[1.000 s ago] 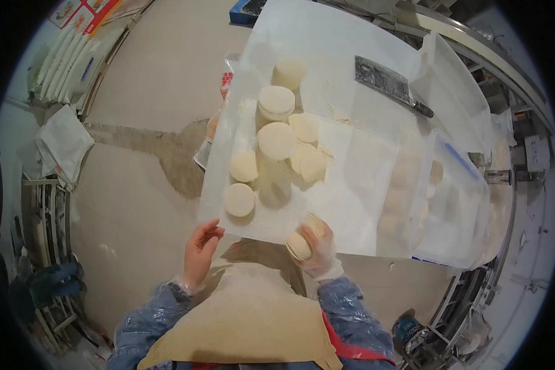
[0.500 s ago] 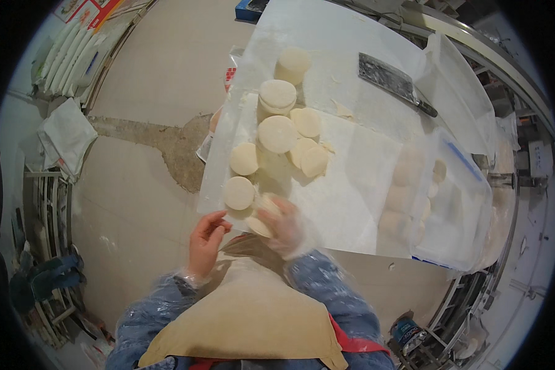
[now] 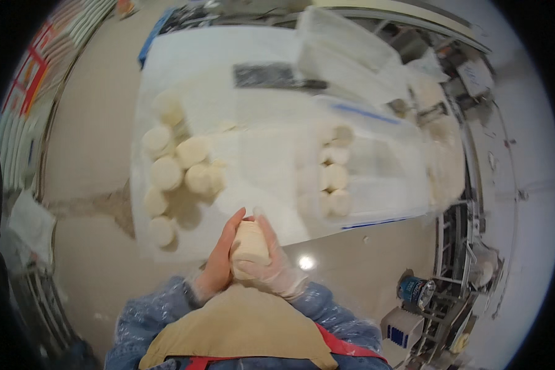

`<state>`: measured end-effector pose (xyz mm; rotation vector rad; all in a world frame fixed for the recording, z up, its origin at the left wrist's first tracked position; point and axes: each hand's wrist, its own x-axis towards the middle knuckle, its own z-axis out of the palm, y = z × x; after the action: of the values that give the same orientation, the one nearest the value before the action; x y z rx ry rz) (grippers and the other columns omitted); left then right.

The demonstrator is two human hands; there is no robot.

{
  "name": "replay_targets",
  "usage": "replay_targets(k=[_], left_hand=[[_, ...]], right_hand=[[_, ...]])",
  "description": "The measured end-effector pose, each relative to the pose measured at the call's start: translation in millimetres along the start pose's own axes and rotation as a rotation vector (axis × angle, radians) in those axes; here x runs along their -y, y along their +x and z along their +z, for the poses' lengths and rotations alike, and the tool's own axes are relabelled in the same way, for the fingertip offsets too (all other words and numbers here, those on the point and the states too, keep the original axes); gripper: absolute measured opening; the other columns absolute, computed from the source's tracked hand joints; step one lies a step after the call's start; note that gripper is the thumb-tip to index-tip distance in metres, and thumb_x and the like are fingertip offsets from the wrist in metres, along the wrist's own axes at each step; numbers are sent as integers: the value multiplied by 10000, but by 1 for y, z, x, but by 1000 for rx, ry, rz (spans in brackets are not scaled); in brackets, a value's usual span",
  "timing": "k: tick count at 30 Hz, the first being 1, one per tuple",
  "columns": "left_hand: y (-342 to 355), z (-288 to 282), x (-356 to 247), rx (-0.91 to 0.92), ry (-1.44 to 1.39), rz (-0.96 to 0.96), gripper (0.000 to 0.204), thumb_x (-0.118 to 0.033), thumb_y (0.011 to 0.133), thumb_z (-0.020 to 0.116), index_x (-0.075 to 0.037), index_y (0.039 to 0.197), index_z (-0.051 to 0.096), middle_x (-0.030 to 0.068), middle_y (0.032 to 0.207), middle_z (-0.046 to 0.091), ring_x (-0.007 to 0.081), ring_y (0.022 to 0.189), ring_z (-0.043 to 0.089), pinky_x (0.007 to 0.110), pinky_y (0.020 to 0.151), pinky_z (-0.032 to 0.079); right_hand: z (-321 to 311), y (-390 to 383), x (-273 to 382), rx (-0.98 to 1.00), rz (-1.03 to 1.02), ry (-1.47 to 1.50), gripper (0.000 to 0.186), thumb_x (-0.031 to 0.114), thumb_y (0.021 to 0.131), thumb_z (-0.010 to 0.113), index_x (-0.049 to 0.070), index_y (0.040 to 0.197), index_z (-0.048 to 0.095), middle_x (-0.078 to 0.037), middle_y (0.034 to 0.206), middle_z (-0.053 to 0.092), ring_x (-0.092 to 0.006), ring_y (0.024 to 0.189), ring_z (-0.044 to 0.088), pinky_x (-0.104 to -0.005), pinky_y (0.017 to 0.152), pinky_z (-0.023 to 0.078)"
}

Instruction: The person repeatedly picks up small, round, white dough discs from a table and stacks them into a clear plastic container. The person also moves the container to a different location and returns to continue stacking.

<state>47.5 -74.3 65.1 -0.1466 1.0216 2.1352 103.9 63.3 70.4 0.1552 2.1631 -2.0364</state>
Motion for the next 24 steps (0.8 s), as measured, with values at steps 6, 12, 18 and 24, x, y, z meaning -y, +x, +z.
replay_targets(k=[6, 12, 18, 24], left_hand=[[57, 76, -7, 51, 833, 586, 617, -149, 833, 533, 28, 1353, 252, 188, 1365, 276, 324, 1255, 271, 393, 1049, 208], [120, 108, 37, -157, 1221, 593, 697, -126, 793, 575, 32, 1360, 200, 223, 1356, 246, 355, 1254, 242, 428, 1045, 197], [128, 109, 44, -200, 1136, 557, 705, -111, 783, 569, 45, 1355, 188, 229, 1351, 255, 366, 1242, 263, 429, 1042, 210], [114, 90, 43, -119, 1109, 605, 661, -116, 773, 610, 43, 1321, 275, 219, 1283, 353, 366, 1195, 333, 424, 1019, 263]], right_hand=[[-224, -9, 72, -161, 80, 216, 839, 121, 677, 762, 70, 1360, 278, -121, 1271, 450, -231, 1126, 483, -352, 928, 431], [-361, 32, 7, 130, 800, -165, 748, 139, 668, 762, 63, 1299, 369, -103, 1113, 550, -185, 993, 543, -307, 821, 467], [-346, 54, -63, 371, 936, -294, 797, 196, 651, 775, 48, 1310, 351, -117, 1148, 533, -196, 1034, 517, -308, 922, 394], [-322, 66, 0, 446, 944, -771, 624, 190, 715, 707, 22, 1245, 424, -118, 1081, 557, -196, 978, 538, -310, 852, 437]])
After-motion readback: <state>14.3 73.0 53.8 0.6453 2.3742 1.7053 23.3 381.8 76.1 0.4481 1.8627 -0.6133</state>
